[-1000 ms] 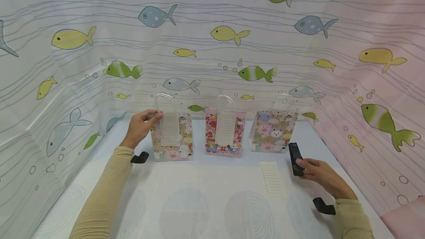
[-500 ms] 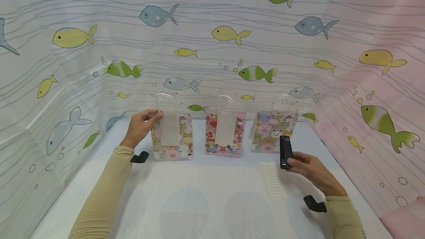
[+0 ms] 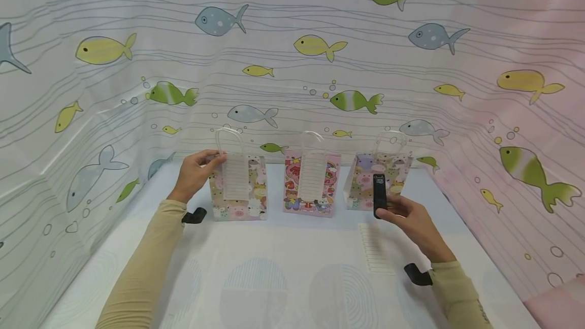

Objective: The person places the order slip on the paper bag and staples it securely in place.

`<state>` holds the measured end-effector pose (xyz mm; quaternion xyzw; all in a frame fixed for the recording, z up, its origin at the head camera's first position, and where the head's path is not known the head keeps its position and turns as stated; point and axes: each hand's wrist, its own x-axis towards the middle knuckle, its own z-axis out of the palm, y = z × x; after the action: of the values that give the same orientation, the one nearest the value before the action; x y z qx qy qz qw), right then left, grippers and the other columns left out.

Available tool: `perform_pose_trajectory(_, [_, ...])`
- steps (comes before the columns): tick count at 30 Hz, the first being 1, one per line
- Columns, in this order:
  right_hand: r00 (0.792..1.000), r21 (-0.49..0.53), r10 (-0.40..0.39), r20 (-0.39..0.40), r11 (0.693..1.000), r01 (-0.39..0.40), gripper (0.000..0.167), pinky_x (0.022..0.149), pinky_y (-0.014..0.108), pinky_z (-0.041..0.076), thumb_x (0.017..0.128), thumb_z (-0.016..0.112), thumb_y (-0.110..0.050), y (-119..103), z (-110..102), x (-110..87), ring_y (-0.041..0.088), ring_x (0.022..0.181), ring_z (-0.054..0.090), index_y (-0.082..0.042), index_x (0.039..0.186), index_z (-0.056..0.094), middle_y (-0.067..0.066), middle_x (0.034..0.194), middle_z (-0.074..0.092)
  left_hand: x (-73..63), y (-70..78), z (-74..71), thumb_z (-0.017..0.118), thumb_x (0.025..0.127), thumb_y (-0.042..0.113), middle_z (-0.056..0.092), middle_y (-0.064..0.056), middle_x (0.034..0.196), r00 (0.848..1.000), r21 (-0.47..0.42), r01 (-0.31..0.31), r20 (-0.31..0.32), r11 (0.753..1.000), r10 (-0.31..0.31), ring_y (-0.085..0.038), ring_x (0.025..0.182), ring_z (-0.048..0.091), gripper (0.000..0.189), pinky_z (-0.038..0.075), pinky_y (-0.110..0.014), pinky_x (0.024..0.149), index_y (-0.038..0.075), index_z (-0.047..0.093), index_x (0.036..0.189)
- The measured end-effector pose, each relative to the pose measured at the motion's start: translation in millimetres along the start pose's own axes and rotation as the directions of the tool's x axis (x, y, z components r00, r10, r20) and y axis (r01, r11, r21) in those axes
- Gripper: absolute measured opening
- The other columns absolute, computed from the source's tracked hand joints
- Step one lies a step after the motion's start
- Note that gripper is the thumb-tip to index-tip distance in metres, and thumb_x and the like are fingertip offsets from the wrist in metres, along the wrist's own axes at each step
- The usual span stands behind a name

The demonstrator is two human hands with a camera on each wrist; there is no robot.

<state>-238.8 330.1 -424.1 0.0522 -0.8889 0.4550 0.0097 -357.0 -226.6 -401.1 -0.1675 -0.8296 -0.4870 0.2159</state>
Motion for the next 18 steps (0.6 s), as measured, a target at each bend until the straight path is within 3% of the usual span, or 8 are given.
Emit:
perform_pose_trajectory(4, [0.999, 0.0, -0.016, -0.033, 1.0, 0.016, 0.067, 0.097, 0.046, 0.049, 0.095, 0.07, -0.046, -9, 4, 4.2, 0.022, 0.117, 0.062, -0.007, 0.147, 0.05, 0.014, 0.129, 0.064, -0.2, -0.2, 0.3, 0.072, 0.095, 0.042, 0.071, -0.005, 0.1, 1.0, -0.006, 0.001, 0.0, 1.0, -0.001, -0.022, 0.085, 0.057, 0.037, 0.046, -0.032, 0.069, 0.013, 0.075, 0.118])
perform_pose_trajectory(11, [0.996, 0.018, -0.057, -0.062, 0.998, 0.058, 0.071, 0.099, 0.05, 0.049, 0.096, 0.07, -0.044, -25, 15, 12.3, 0.008, 0.114, 0.063, -0.007, 0.152, 0.045, 0.015, 0.134, 0.062, -1.6, -1.2, 1.6, 0.072, 0.095, 0.043, 0.07, -0.005, 0.098, 1.0, -0.007, 0.006, -0.001, 1.0, -0.006, -0.022, 0.084, 0.058, 0.039, 0.047, -0.031, 0.067, 0.013, 0.074, 0.119])
perform_pose_trajectory(14, [0.993, 0.028, -0.103, -0.061, 0.994, 0.105, 0.068, 0.097, 0.042, 0.052, 0.096, 0.071, -0.042, -35, 21, 20.6, 0.01, 0.114, 0.064, -0.01, 0.151, 0.047, 0.013, 0.132, 0.064, -1.8, -0.3, 1.2, 0.072, 0.095, 0.043, 0.07, -0.005, 0.097, 1.0, -0.006, 0.008, -0.004, 1.0, -0.008, -0.022, 0.084, 0.058, 0.039, 0.047, -0.03, 0.067, 0.012, 0.075, 0.119])
perform_pose_trajectory(18, [0.984, 0.048, -0.166, -0.071, 0.984, 0.169, 0.065, 0.095, 0.03, 0.052, 0.096, 0.072, -0.039, -52, 29, 30.1, 0.022, 0.118, 0.064, -0.01, 0.15, 0.049, 0.012, 0.132, 0.064, -1.5, 1.3, 1.1, 0.072, 0.095, 0.042, 0.071, -0.006, 0.099, 1.0, -0.009, 0.007, -0.009, 1.0, -0.008, -0.021, 0.085, 0.057, 0.039, 0.046, -0.03, 0.069, 0.012, 0.075, 0.119])
